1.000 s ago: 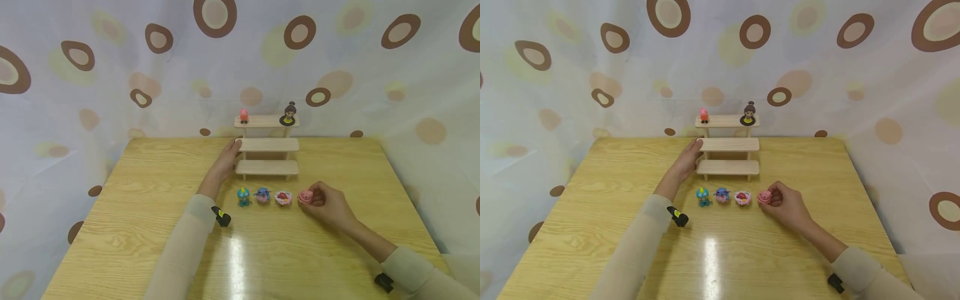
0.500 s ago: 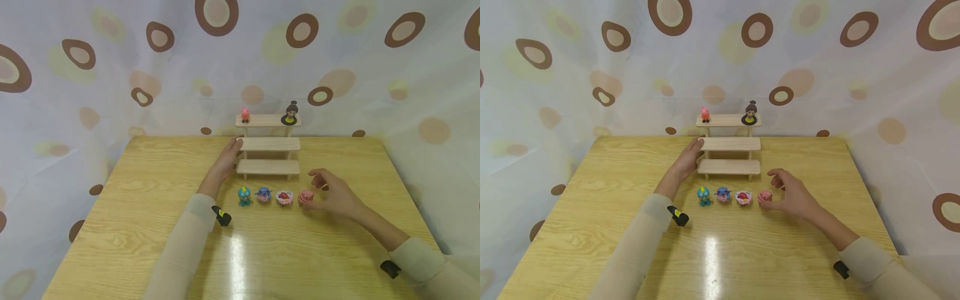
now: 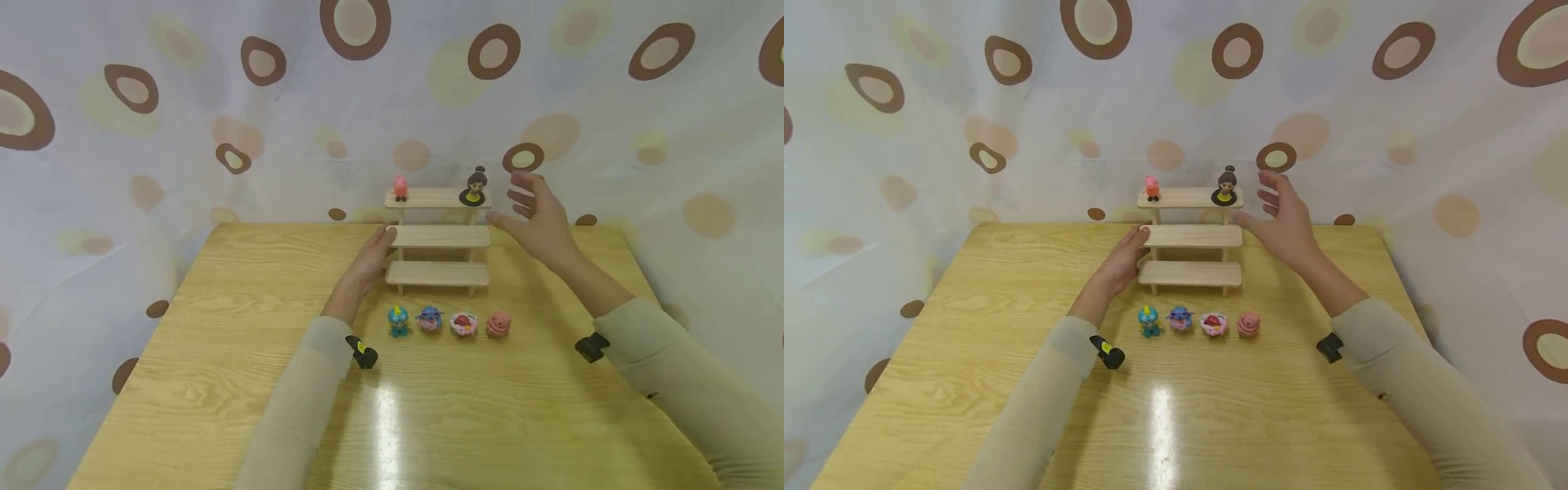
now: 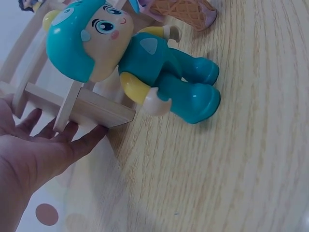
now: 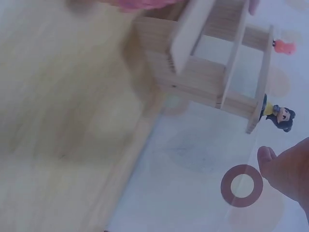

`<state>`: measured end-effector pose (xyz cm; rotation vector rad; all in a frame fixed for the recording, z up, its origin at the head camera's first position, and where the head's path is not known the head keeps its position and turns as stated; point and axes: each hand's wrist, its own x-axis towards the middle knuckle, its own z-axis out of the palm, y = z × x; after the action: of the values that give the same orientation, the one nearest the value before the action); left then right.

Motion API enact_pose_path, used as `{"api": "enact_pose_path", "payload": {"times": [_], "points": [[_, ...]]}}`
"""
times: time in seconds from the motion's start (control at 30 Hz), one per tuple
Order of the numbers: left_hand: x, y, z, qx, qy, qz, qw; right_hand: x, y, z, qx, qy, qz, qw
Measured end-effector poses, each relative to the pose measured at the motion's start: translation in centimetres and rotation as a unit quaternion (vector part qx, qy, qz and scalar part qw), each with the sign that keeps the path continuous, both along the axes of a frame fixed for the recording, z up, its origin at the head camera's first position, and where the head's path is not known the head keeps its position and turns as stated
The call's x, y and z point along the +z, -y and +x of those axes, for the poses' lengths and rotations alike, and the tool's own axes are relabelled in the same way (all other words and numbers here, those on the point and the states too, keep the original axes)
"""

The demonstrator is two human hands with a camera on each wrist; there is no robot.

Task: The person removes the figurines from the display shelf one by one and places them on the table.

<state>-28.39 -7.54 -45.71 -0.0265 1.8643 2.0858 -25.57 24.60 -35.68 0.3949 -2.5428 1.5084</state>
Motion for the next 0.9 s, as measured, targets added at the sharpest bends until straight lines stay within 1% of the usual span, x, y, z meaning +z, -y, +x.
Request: {"api": "enact_pose_path", "payload": {"times": [0.07, 0.2, 0.3, 0.47, 0.6, 0.77, 0.9], "points": [[0.1, 0.0, 0.1, -0.002, -0.001, -0.005, 1.0, 0.5, 0.7, -1.1, -0.008, 0.014, -0.035, 0.9992], [0.0, -0.2, 0.1, 0.001, -0.001, -0.001, 1.0, 0.8, 2.0, -3.0, -0.014, 0.043, -0.09, 0.9949], [-0.2, -0.3, 0.0, -0.001, 0.001, 0.008, 1.0, 0.8, 2.7, -3.9, -0.021, 0.063, -0.118, 0.9907], [-0.3, -0.5, 0.0, -0.006, 0.002, 0.01, 0.9999, 0.2, 3.6, -4.5, -0.028, 0.071, -0.128, 0.9888], [-0.3, -0.3, 0.0, -0.001, 0.0, 0.005, 1.0, -0.2, 4.2, -4.8, -0.033, 0.057, -0.134, 0.9888], [-0.2, -0.1, 0.0, 0.001, 0.001, 0.007, 1.0, -0.4, 4.5, -5.1, -0.036, 0.04, -0.127, 0.9904], [-0.1, 0.0, 0.0, -0.001, 0.001, 0.002, 1.0, -0.3, 4.2, -4.9, -0.034, 0.035, -0.124, 0.9911]]}}
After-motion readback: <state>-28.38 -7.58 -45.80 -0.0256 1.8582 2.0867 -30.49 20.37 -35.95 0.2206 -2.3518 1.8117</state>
